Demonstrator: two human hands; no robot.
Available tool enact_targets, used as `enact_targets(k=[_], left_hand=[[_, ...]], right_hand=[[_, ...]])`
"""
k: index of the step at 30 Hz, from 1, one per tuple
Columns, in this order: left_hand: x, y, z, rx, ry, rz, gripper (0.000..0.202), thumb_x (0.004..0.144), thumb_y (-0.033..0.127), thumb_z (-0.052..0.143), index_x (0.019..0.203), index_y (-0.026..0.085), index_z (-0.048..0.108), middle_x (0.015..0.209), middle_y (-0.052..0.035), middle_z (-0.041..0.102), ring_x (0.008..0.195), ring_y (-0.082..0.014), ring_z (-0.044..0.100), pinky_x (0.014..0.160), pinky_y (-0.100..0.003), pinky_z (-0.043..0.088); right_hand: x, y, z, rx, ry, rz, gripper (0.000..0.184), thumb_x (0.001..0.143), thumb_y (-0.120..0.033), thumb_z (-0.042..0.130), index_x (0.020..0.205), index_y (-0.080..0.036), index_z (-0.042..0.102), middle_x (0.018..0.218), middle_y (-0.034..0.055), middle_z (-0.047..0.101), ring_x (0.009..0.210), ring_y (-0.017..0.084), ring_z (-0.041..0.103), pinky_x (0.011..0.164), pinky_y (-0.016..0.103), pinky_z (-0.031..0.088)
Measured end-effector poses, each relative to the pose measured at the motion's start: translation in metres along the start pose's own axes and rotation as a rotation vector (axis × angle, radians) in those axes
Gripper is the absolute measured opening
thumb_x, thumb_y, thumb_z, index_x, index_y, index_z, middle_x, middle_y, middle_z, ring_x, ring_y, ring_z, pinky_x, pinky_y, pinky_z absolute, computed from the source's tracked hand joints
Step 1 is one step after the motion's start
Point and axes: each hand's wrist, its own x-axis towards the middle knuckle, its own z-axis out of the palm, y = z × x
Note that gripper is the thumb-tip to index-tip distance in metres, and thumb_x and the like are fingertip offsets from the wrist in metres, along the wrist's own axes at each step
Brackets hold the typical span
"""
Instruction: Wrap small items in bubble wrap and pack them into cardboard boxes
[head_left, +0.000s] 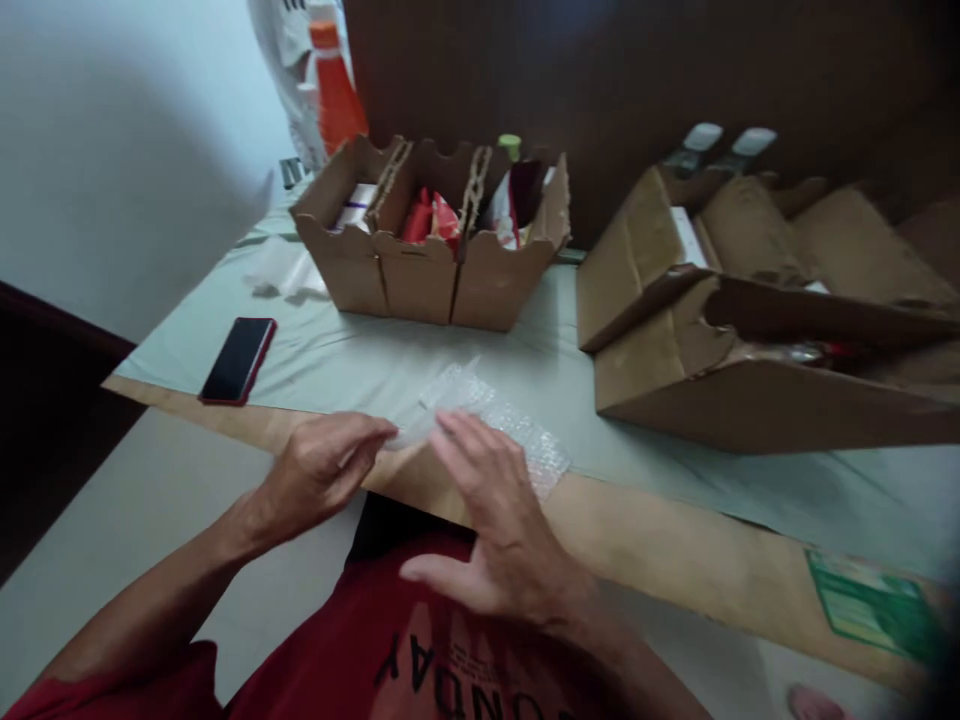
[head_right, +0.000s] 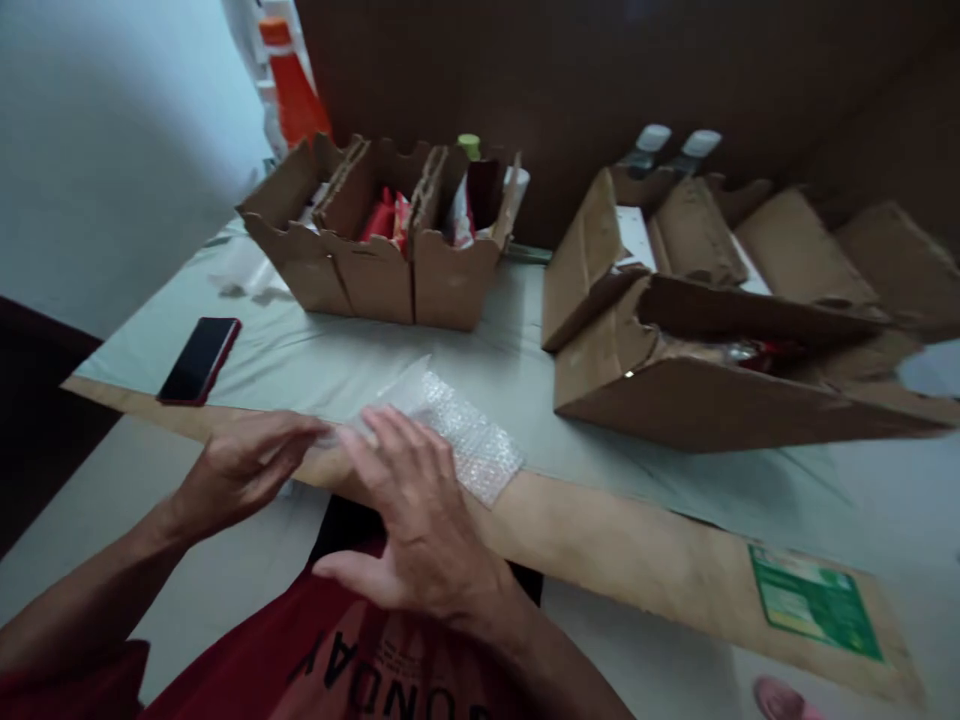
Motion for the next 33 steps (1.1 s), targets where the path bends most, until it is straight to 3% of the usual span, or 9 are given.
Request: enact_targets(k=[4, 7, 10, 13, 18, 23, 25, 28, 33], left_hand=[[0.003, 0.017, 0.007, -0.038, -0.204, 0.178, 0.021, 0.098, 0.005, 0.052, 0.109, 0.017, 0.066, 0.088, -0.0052, 0.077, 0.078, -0.0169, 0.074, 0.072, -0.028, 0.058], [0.006, 0.024, -0.005, -0.047, -0.275, 0.185, 0.021, 0.099, 0.006, 0.051, 0.111, 0.017, 0.065, 0.087, -0.0045, 0.076, 0.076, -0.0158, 0.073, 0.070, -0.026, 0.057], [0.008, 0.020, -0.021, -0.097, -0.266, 0.122, 0.024, 0.099, 0.007, 0.053, 0.113, 0.021, 0.066, 0.092, -0.0030, 0.078, 0.084, -0.0150, 0.075, 0.075, -0.023, 0.058], [0.006, 0.005, -0.031, -0.181, -0.220, -0.091, 0.025, 0.099, 0.014, 0.058, 0.117, 0.027, 0.068, 0.100, -0.0011, 0.079, 0.091, -0.0146, 0.076, 0.079, -0.021, 0.059], [-0.006, -0.023, -0.009, -0.398, -0.413, -0.465, 0.065, 0.085, 0.040, 0.077, 0.145, 0.027, 0.055, 0.118, -0.0068, 0.074, 0.099, -0.0217, 0.073, 0.080, -0.029, 0.061], [-0.009, -0.026, 0.032, -0.437, -0.361, -0.686, 0.039, 0.090, 0.042, 0.064, 0.120, 0.019, 0.070, 0.093, -0.0046, 0.072, 0.073, -0.0157, 0.063, 0.063, -0.026, 0.053], [0.002, -0.026, 0.039, -0.420, -0.312, -0.697, 0.042, 0.088, 0.040, 0.064, 0.123, 0.017, 0.068, 0.073, 0.0017, 0.062, 0.062, -0.0127, 0.053, 0.056, -0.024, 0.045], [0.030, -0.029, 0.046, -0.284, -0.276, -0.615, 0.044, 0.087, 0.036, 0.064, 0.126, 0.017, 0.067, 0.065, 0.0062, 0.051, 0.058, -0.0116, 0.046, 0.056, -0.024, 0.041], [0.077, -0.047, 0.078, 0.048, -0.399, -0.478, 0.043, 0.089, 0.025, 0.064, 0.132, 0.019, 0.065, 0.074, 0.0022, 0.065, 0.067, -0.0157, 0.060, 0.068, -0.028, 0.049]], right_hand=[[-0.008, 0.002, 0.016, -0.097, -0.016, 0.071, 0.066, 0.091, -0.030, 0.069, 0.150, -0.015, 0.043, 0.138, 0.0164, 0.064, 0.141, 0.033, 0.047, 0.118, 0.055, 0.035], [-0.017, 0.016, 0.012, -0.113, 0.029, 0.081, 0.030, 0.089, -0.012, 0.063, 0.118, -0.019, 0.065, 0.120, 0.0088, 0.072, 0.134, 0.030, 0.053, 0.118, 0.054, 0.032], [-0.025, 0.030, -0.002, -0.082, 0.101, 0.076, 0.014, 0.091, -0.010, 0.061, 0.096, -0.021, 0.067, 0.118, 0.0061, 0.074, 0.133, 0.031, 0.055, 0.115, 0.054, 0.033], [-0.034, 0.039, -0.018, 0.064, 0.118, 0.162, 0.008, 0.094, -0.015, 0.062, 0.094, -0.022, 0.067, 0.107, 0.0037, 0.076, 0.115, 0.026, 0.066, 0.102, 0.044, 0.045], [-0.054, 0.046, -0.031, 0.357, -0.018, 0.502, 0.008, 0.094, -0.022, 0.063, 0.087, -0.022, 0.065, 0.076, -0.0030, 0.069, 0.070, 0.013, 0.065, 0.065, 0.024, 0.049], [-0.077, 0.059, -0.026, 0.382, -0.041, 0.686, 0.017, 0.091, -0.033, 0.063, 0.104, -0.023, 0.070, 0.097, 0.0017, 0.076, 0.087, 0.018, 0.071, 0.075, 0.027, 0.054], [-0.082, 0.064, -0.027, 0.346, 0.007, 0.749, 0.028, 0.090, -0.038, 0.064, 0.113, -0.022, 0.069, 0.103, 0.0037, 0.076, 0.088, 0.019, 0.071, 0.074, 0.028, 0.054], [-0.083, 0.071, -0.030, 0.266, 0.038, 0.808, 0.039, 0.090, -0.042, 0.062, 0.121, -0.021, 0.068, 0.088, 0.0022, 0.074, 0.069, 0.017, 0.064, 0.063, 0.028, 0.051], [-0.077, 0.085, -0.021, -0.062, 0.009, 0.832, 0.047, 0.091, -0.039, 0.058, 0.133, -0.018, 0.064, 0.077, 0.0025, 0.071, 0.067, 0.021, 0.062, 0.071, 0.034, 0.048]])
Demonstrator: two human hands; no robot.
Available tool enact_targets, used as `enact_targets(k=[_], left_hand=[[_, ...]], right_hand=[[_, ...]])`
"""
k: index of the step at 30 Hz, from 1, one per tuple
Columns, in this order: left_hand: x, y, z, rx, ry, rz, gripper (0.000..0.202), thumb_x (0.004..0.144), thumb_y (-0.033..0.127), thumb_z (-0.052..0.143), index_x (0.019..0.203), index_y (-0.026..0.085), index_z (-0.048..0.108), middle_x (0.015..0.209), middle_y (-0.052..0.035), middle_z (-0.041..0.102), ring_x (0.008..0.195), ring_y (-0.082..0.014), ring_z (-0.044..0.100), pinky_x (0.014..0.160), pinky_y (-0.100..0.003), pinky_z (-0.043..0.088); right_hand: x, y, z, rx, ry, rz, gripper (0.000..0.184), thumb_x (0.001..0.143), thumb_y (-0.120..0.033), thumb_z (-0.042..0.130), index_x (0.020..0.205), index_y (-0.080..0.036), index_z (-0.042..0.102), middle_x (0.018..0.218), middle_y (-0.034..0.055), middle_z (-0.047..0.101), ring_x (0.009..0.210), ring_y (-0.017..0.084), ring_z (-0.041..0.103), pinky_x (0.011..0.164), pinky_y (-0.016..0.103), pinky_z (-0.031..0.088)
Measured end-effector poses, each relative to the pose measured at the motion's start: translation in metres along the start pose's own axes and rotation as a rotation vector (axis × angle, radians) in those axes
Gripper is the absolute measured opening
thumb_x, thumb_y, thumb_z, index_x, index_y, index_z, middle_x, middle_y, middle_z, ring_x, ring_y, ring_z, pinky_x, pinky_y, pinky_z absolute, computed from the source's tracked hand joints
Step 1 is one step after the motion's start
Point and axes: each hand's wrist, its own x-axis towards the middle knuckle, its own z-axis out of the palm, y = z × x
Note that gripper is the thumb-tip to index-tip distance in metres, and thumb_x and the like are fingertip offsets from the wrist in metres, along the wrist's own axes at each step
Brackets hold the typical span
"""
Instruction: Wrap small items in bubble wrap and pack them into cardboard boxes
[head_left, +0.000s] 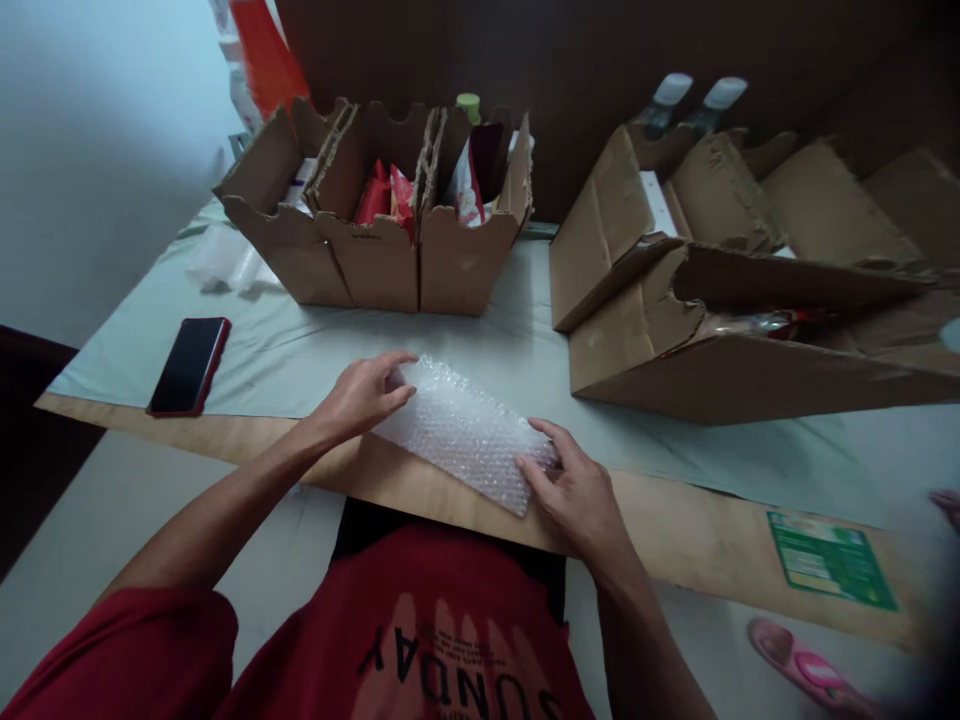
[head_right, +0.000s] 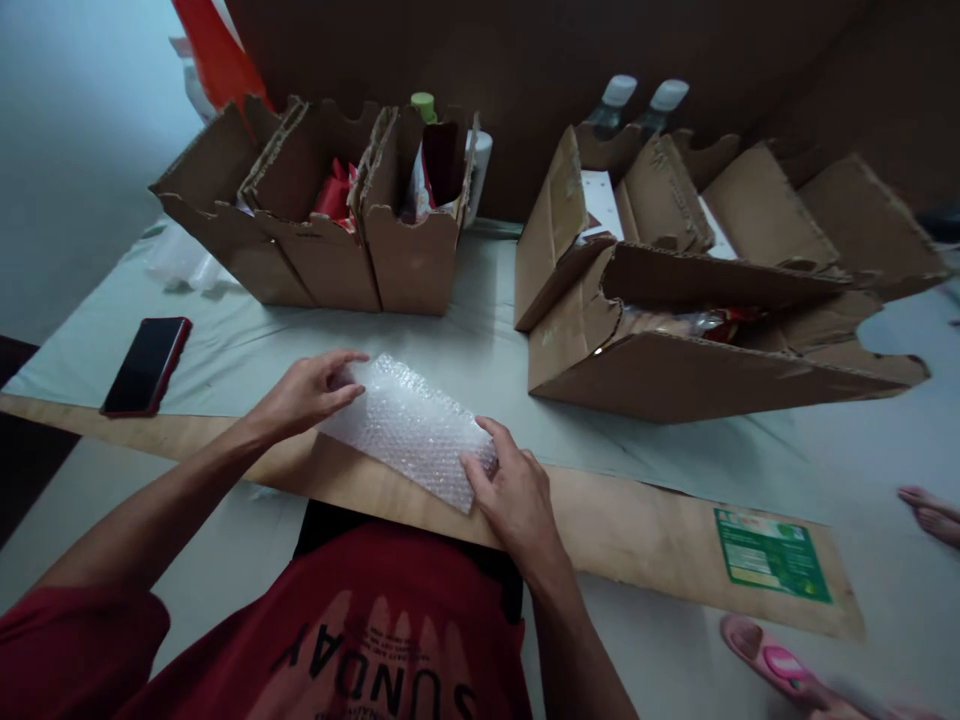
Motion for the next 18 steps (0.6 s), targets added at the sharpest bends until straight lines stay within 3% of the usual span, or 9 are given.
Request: enact_targets(k=[3, 6, 9, 11, 15, 18], left_hand=[[0.020, -0.002, 0.015, 0.183, -0.048, 0.000, 0.049, 0.086, 0.018, 0.067, 0.135, 0.018, 0.064, 0.098, -0.0063, 0.074, 0.087, -0.0222, 0.068, 0.082, -0.034, 0.052], [0.024, -0.008, 0.018, 0.261, -0.036, -0.012, 0.055, 0.086, 0.027, 0.071, 0.139, 0.016, 0.060, 0.120, -0.0142, 0.070, 0.104, -0.0295, 0.068, 0.090, -0.040, 0.052], [0.025, -0.012, 0.014, 0.380, -0.034, -0.066, 0.057, 0.087, 0.040, 0.071, 0.137, 0.014, 0.060, 0.115, -0.0147, 0.069, 0.104, -0.0318, 0.067, 0.088, -0.041, 0.053], [0.028, -0.013, 0.013, 0.420, -0.053, -0.081, 0.049, 0.085, 0.042, 0.072, 0.125, 0.015, 0.066, 0.108, -0.0127, 0.069, 0.100, -0.0304, 0.067, 0.086, -0.039, 0.053], [0.035, -0.012, 0.020, 0.427, -0.066, -0.028, 0.017, 0.083, 0.033, 0.071, 0.092, 0.018, 0.070, 0.094, -0.0088, 0.068, 0.092, -0.0263, 0.065, 0.081, -0.034, 0.050], [0.035, -0.010, 0.026, 0.416, -0.051, 0.031, 0.006, 0.083, 0.025, 0.067, 0.081, 0.019, 0.067, 0.092, -0.0094, 0.068, 0.093, -0.0267, 0.064, 0.081, -0.034, 0.048]], right_hand=[[0.004, 0.012, 0.009, -0.255, 0.057, -0.077, 0.045, 0.093, -0.037, 0.056, 0.132, -0.017, 0.064, 0.094, 0.0093, 0.075, 0.086, 0.027, 0.066, 0.081, 0.039, 0.045], [0.005, 0.025, 0.011, -0.376, 0.128, -0.146, 0.043, 0.097, -0.044, 0.055, 0.130, -0.018, 0.064, 0.110, 0.0125, 0.074, 0.098, 0.030, 0.064, 0.084, 0.040, 0.042], [0.011, 0.031, 0.008, -0.422, 0.172, -0.138, 0.046, 0.098, -0.050, 0.054, 0.129, -0.017, 0.064, 0.117, 0.0135, 0.072, 0.100, 0.030, 0.061, 0.085, 0.041, 0.040], [0.018, 0.031, 0.010, -0.438, 0.158, -0.128, 0.042, 0.098, -0.049, 0.055, 0.124, -0.017, 0.065, 0.117, 0.0132, 0.071, 0.100, 0.030, 0.059, 0.085, 0.040, 0.039], [0.025, 0.023, 0.020, -0.367, 0.120, -0.162, 0.019, 0.096, -0.036, 0.057, 0.097, -0.020, 0.067, 0.111, 0.0115, 0.070, 0.097, 0.028, 0.058, 0.082, 0.039, 0.039], [0.019, 0.017, 0.022, -0.186, 0.104, -0.148, 0.013, 0.094, -0.029, 0.056, 0.086, -0.021, 0.063, 0.102, 0.0096, 0.071, 0.093, 0.026, 0.062, 0.081, 0.038, 0.042]])
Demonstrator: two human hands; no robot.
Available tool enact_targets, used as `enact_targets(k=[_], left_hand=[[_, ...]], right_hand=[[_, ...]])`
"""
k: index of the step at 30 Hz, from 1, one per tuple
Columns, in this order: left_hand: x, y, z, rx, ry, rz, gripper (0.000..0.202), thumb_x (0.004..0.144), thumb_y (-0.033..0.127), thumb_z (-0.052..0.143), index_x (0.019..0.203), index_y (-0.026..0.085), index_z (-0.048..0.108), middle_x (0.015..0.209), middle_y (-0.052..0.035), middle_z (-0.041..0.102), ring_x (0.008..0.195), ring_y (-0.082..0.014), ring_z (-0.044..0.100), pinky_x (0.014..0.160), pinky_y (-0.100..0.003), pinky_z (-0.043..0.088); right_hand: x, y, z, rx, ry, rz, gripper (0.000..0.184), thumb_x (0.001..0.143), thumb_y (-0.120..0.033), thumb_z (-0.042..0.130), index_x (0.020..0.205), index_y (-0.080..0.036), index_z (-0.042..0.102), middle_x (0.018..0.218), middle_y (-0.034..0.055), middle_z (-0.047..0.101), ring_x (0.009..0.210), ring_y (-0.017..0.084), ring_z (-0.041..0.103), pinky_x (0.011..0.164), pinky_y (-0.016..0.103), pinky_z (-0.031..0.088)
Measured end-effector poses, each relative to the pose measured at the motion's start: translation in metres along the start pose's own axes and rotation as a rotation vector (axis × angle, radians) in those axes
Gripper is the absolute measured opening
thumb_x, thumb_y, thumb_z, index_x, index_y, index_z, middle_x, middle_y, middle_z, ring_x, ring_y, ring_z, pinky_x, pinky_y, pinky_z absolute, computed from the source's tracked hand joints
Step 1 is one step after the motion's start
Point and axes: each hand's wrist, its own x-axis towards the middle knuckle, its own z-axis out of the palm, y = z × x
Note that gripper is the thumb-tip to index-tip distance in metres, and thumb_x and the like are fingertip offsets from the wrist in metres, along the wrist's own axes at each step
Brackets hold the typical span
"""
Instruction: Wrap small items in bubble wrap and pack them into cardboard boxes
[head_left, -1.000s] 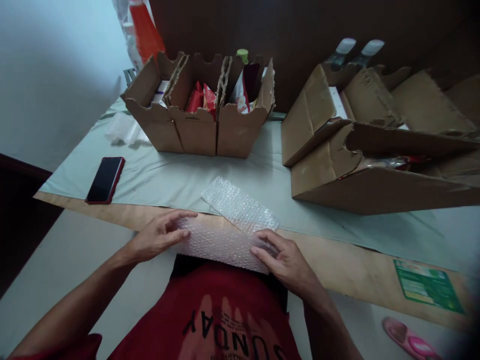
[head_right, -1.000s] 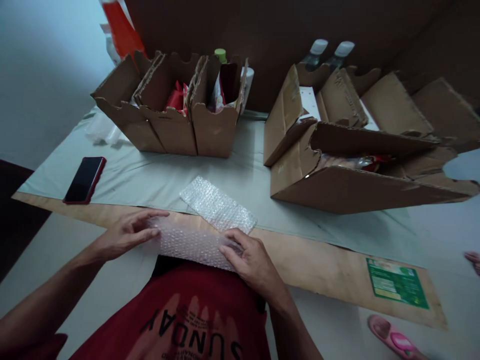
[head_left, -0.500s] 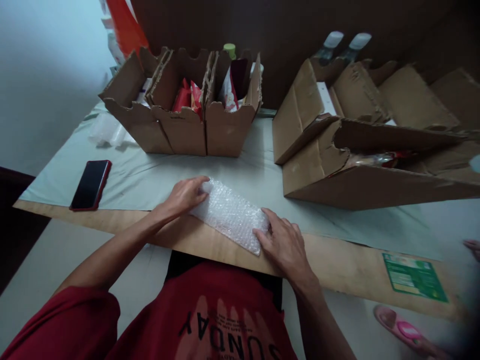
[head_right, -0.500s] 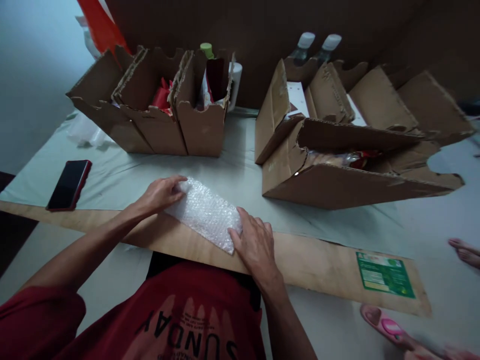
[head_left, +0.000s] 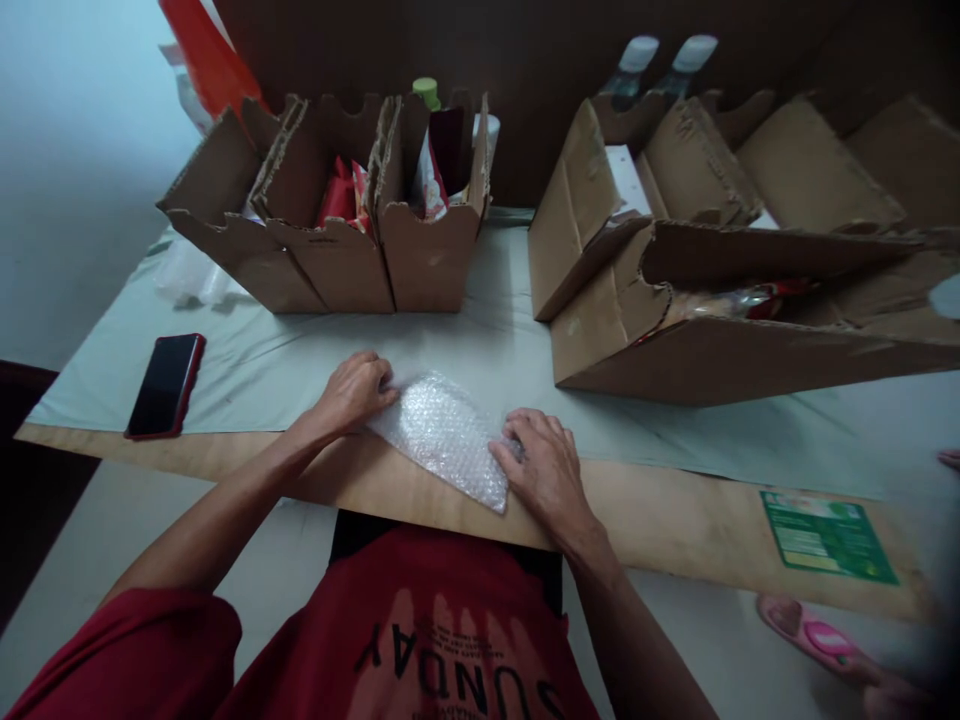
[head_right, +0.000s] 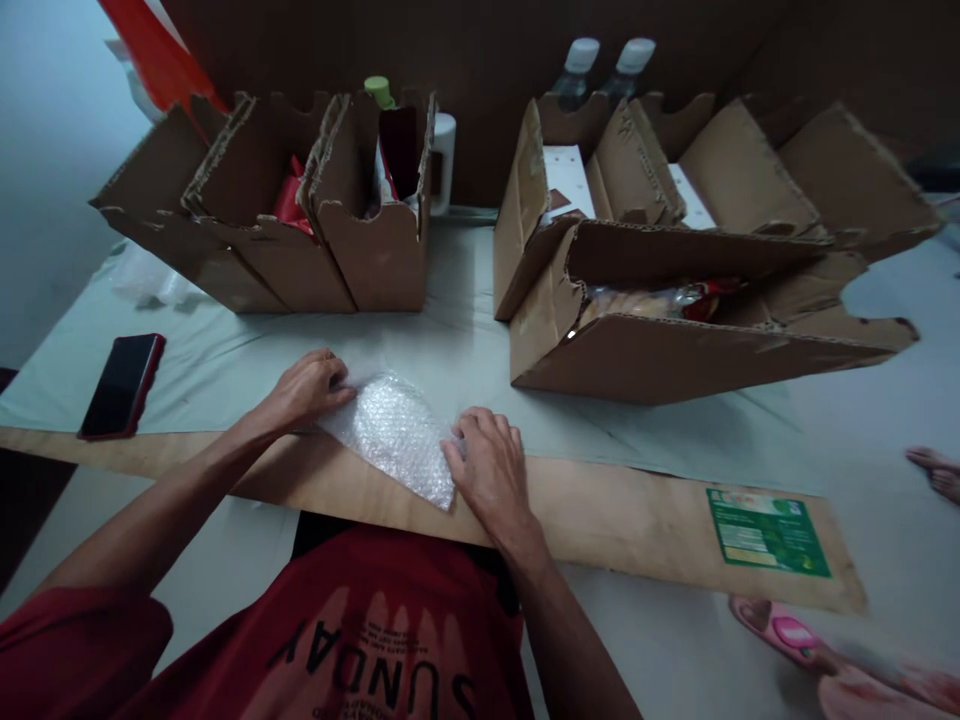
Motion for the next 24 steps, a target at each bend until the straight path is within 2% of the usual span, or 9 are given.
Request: enact_targets(k=[3, 7, 10, 12, 15, 17, 20, 21, 24], left_hand=[[-0.003, 0.004, -0.004, -0.022, 0.027, 0.050, 0.003, 0.082, 0.019, 0.064, 0.083, 0.019, 0.066, 0.087, -0.0085, 0.068, 0.088, -0.0267, 0.063, 0.082, -0.037, 0.047], [0.007, 0.020, -0.021, -0.046, 0.063, 0.133, 0.017, 0.085, 0.019, 0.061, 0.101, 0.019, 0.067, 0.091, -0.0082, 0.071, 0.090, -0.0278, 0.063, 0.088, -0.042, 0.044], [0.032, 0.048, -0.030, 0.000, 0.088, 0.273, 0.030, 0.089, 0.016, 0.059, 0.118, 0.017, 0.065, 0.101, -0.0097, 0.073, 0.101, -0.0287, 0.062, 0.095, -0.043, 0.041], [0.052, 0.068, -0.029, 0.064, 0.119, 0.355, 0.036, 0.091, 0.014, 0.056, 0.127, 0.014, 0.061, 0.109, -0.0133, 0.072, 0.108, -0.0306, 0.060, 0.098, -0.045, 0.040], [0.064, 0.085, -0.017, 0.066, 0.181, 0.413, 0.044, 0.093, 0.015, 0.057, 0.136, 0.009, 0.057, 0.125, -0.0196, 0.066, 0.119, -0.0342, 0.055, 0.102, -0.048, 0.040], [0.047, 0.082, -0.005, -0.028, 0.226, 0.475, 0.041, 0.094, 0.018, 0.058, 0.134, 0.011, 0.058, 0.129, -0.0191, 0.064, 0.119, -0.0335, 0.055, 0.102, -0.049, 0.042], [-0.013, 0.066, 0.016, -0.228, 0.271, 0.606, 0.030, 0.095, 0.029, 0.060, 0.123, 0.018, 0.064, 0.120, -0.0142, 0.067, 0.113, -0.0301, 0.060, 0.099, -0.048, 0.048], [-0.037, 0.061, 0.023, -0.286, 0.277, 0.633, 0.034, 0.094, 0.033, 0.063, 0.125, 0.020, 0.063, 0.122, -0.0143, 0.066, 0.117, -0.0307, 0.059, 0.100, -0.049, 0.049], [-0.094, 0.056, 0.044, -0.295, 0.213, 0.697, 0.066, 0.087, 0.048, 0.073, 0.143, 0.019, 0.052, 0.140, -0.0192, 0.060, 0.134, -0.0376, 0.051, 0.109, -0.057, 0.045]], right_hand=[[-0.016, -0.005, -0.008, 0.260, -0.034, 0.100, 0.015, 0.092, -0.033, 0.059, 0.099, -0.022, 0.065, 0.091, 0.0051, 0.073, 0.080, 0.022, 0.065, 0.075, 0.034, 0.047], [-0.041, -0.012, -0.017, 0.505, -0.037, 0.237, 0.049, 0.092, -0.040, 0.063, 0.136, -0.021, 0.059, 0.095, 0.0051, 0.076, 0.082, 0.020, 0.071, 0.076, 0.031, 0.052], [-0.051, -0.015, -0.012, 0.573, -0.028, 0.274, 0.064, 0.094, -0.039, 0.061, 0.153, -0.019, 0.045, 0.101, 0.0067, 0.077, 0.085, 0.019, 0.072, 0.078, 0.030, 0.055], [-0.053, -0.015, -0.007, 0.568, -0.031, 0.285, 0.070, 0.095, -0.037, 0.059, 0.159, -0.019, 0.038, 0.100, 0.0061, 0.078, 0.079, 0.018, 0.071, 0.074, 0.030, 0.056], [-0.051, -0.014, -0.002, 0.516, -0.041, 0.278, 0.064, 0.095, -0.036, 0.057, 0.157, -0.023, 0.045, 0.105, 0.0066, 0.079, 0.077, 0.018, 0.071, 0.076, 0.032, 0.058], [-0.049, -0.012, -0.001, 0.528, -0.056, 0.246, 0.050, 0.095, -0.037, 0.056, 0.143, -0.023, 0.062, 0.116, 0.0086, 0.078, 0.091, 0.021, 0.074, 0.084, 0.036, 0.059], [-0.049, -0.009, -0.003, 0.621, -0.097, 0.239, 0.035, 0.095, -0.038, 0.055, 0.116, -0.021, 0.078, 0.116, 0.0096, 0.079, 0.104, 0.024, 0.074, 0.093, 0.038, 0.058], [-0.049, -0.009, -0.004, 0.650, -0.102, 0.258, 0.034, 0.094, -0.039, 0.056, 0.111, -0.021, 0.079, 0.112, 0.0094, 0.079, 0.101, 0.024, 0.074, 0.092, 0.038, 0.058], [-0.050, -0.009, -0.005, 0.751, -0.123, 0.335, 0.035, 0.093, -0.042, 0.058, 0.111, -0.020, 0.078, 0.101, 0.0079, 0.080, 0.082, 0.021, 0.073, 0.076, 0.033, 0.059]])
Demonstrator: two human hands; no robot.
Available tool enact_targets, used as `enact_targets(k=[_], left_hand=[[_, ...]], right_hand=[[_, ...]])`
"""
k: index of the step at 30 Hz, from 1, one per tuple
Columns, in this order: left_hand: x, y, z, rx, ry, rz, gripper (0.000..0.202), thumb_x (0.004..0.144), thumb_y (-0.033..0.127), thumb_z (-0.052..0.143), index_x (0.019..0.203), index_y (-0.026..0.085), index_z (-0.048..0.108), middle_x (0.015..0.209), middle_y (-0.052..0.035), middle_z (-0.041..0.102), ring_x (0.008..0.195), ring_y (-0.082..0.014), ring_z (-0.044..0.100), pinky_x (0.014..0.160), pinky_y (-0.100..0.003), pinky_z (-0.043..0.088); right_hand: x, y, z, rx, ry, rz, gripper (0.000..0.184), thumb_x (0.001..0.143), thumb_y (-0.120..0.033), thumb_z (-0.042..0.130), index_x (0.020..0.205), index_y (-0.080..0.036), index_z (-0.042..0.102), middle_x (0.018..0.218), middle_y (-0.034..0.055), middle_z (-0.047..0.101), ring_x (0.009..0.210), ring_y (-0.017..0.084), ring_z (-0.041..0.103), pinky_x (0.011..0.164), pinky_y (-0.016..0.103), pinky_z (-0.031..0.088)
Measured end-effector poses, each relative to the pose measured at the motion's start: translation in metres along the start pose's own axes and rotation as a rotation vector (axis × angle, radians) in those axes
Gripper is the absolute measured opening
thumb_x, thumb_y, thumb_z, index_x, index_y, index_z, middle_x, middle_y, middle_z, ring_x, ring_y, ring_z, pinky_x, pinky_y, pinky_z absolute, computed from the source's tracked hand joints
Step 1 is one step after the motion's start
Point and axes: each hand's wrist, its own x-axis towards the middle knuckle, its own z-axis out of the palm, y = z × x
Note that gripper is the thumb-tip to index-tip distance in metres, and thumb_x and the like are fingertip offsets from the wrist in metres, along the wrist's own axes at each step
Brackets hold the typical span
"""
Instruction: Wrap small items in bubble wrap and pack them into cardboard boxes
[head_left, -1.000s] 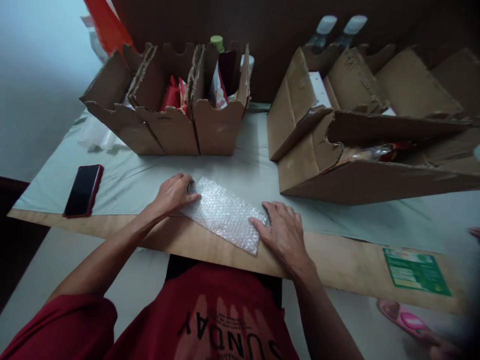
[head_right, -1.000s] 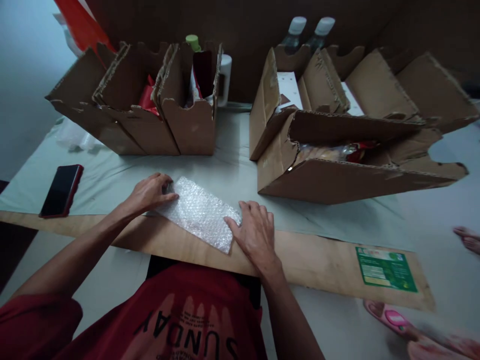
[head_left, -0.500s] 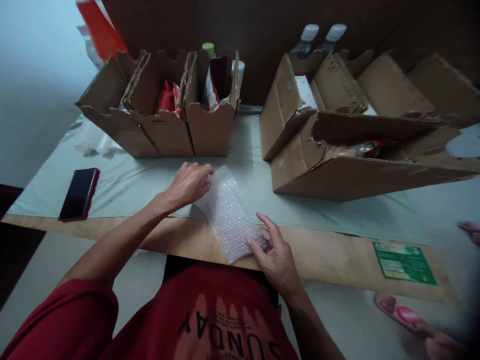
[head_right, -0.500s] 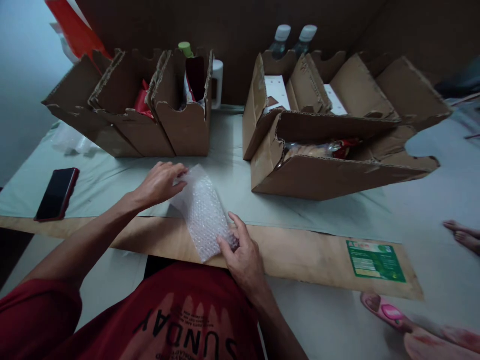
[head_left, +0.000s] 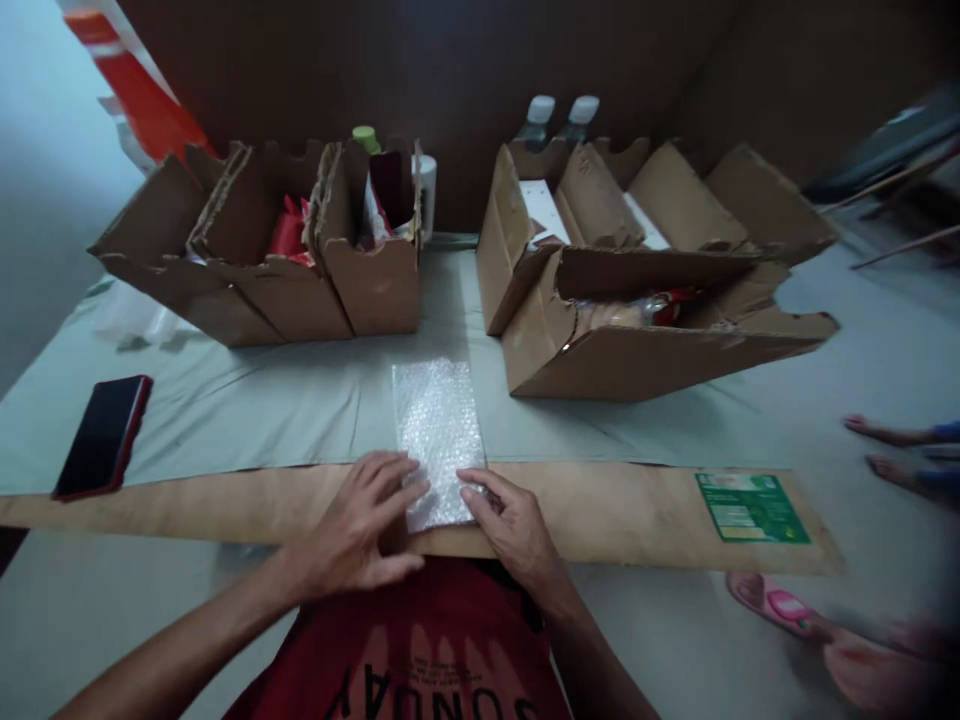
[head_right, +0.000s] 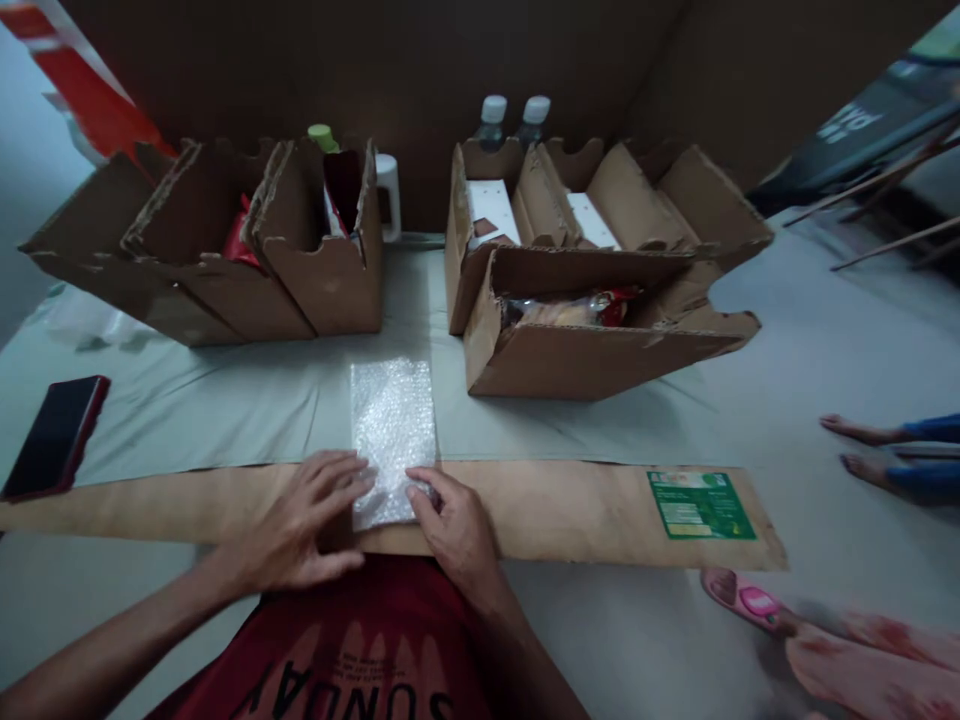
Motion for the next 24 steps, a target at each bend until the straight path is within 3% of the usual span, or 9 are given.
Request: enact_targets(k=[3, 5, 7, 11, 13, 15, 17, 21, 24], left_hand=[[-0.013, 0.016, 0.018, 0.064, 0.061, -0.009, 0.058, 0.091, 0.031, 0.068, 0.145, 0.017, 0.051, 0.141, -0.0206, 0.061, 0.135, -0.0374, 0.052, 0.111, -0.058, 0.045], [-0.006, 0.019, 0.028, 0.056, 0.138, -0.031, 0.045, 0.093, 0.013, 0.057, 0.137, 0.019, 0.057, 0.126, -0.0159, 0.071, 0.123, -0.0321, 0.062, 0.105, -0.052, 0.050], [0.003, 0.017, 0.033, -0.003, 0.202, -0.066, 0.041, 0.092, 0.005, 0.050, 0.127, 0.022, 0.063, 0.109, -0.0105, 0.076, 0.106, -0.0272, 0.069, 0.094, -0.046, 0.055], [0.016, 0.007, 0.032, -0.160, 0.242, -0.266, 0.026, 0.096, 0.015, 0.053, 0.116, 0.022, 0.068, 0.093, -0.0075, 0.078, 0.083, -0.0225, 0.072, 0.074, -0.036, 0.057], [0.020, 0.005, 0.029, -0.226, 0.208, -0.402, 0.026, 0.096, 0.023, 0.056, 0.118, 0.021, 0.069, 0.096, -0.0080, 0.078, 0.083, -0.0219, 0.072, 0.074, -0.034, 0.058], [0.025, 0.003, 0.024, -0.272, 0.150, -0.530, 0.031, 0.095, 0.027, 0.056, 0.123, 0.021, 0.069, 0.097, -0.0067, 0.077, 0.079, -0.0202, 0.070, 0.070, -0.031, 0.056], [0.032, 0.002, 0.020, -0.299, 0.074, -0.634, 0.038, 0.094, 0.029, 0.055, 0.129, 0.021, 0.066, 0.084, -0.0019, 0.073, 0.067, -0.0165, 0.064, 0.062, -0.027, 0.052], [0.044, -0.003, 0.016, -0.298, -0.013, -0.716, 0.049, 0.093, 0.028, 0.056, 0.141, 0.020, 0.058, 0.064, 0.0062, 0.056, 0.051, -0.0125, 0.049, 0.054, -0.024, 0.041], [0.049, -0.007, 0.020, -0.256, -0.016, -0.707, 0.052, 0.092, 0.025, 0.058, 0.144, 0.021, 0.055, 0.063, 0.0066, 0.057, 0.052, -0.0136, 0.050, 0.058, -0.025, 0.044]], right_hand=[[-0.002, -0.003, 0.000, 0.140, -0.037, 0.072, 0.039, 0.092, -0.046, 0.058, 0.112, -0.018, 0.076, 0.091, 0.0062, 0.078, 0.068, 0.017, 0.067, 0.063, 0.029, 0.055], [-0.003, -0.004, -0.002, 0.207, -0.054, 0.091, 0.041, 0.092, -0.049, 0.058, 0.111, -0.016, 0.075, 0.087, 0.0057, 0.076, 0.068, 0.016, 0.065, 0.064, 0.029, 0.054], [-0.004, -0.005, -0.006, 0.251, -0.080, 0.089, 0.045, 0.093, -0.053, 0.059, 0.114, -0.015, 0.073, 0.085, 0.0057, 0.073, 0.072, 0.016, 0.066, 0.068, 0.029, 0.055], [-0.008, -0.001, -0.020, 0.307, -0.123, 0.032, 0.053, 0.093, -0.053, 0.063, 0.131, -0.017, 0.063, 0.093, 0.0060, 0.072, 0.078, 0.016, 0.068, 0.075, 0.031, 0.057], [-0.012, 0.000, -0.028, 0.263, -0.040, -0.032, 0.049, 0.094, -0.047, 0.063, 0.133, -0.018, 0.061, 0.092, 0.0050, 0.071, 0.077, 0.016, 0.067, 0.074, 0.030, 0.058], [-0.016, -0.001, -0.033, 0.139, 0.080, -0.129, 0.037, 0.097, -0.038, 0.061, 0.129, -0.020, 0.062, 0.089, 0.0037, 0.071, 0.076, 0.015, 0.067, 0.073, 0.029, 0.058], [-0.017, -0.005, -0.035, -0.047, 0.139, -0.314, 0.027, 0.098, -0.026, 0.060, 0.124, -0.022, 0.065, 0.091, 0.0035, 0.073, 0.080, 0.016, 0.069, 0.076, 0.030, 0.058], [-0.005, -0.011, -0.025, -0.525, 0.064, -0.745, 0.033, 0.094, -0.010, 0.059, 0.125, -0.022, 0.065, 0.121, 0.0090, 0.075, 0.117, 0.025, 0.066, 0.098, 0.042, 0.053], [0.012, -0.007, -0.015, -0.816, 0.008, -0.809, 0.040, 0.094, -0.008, 0.057, 0.132, -0.017, 0.063, 0.141, 0.0130, 0.066, 0.136, 0.032, 0.054, 0.103, 0.047, 0.046]])
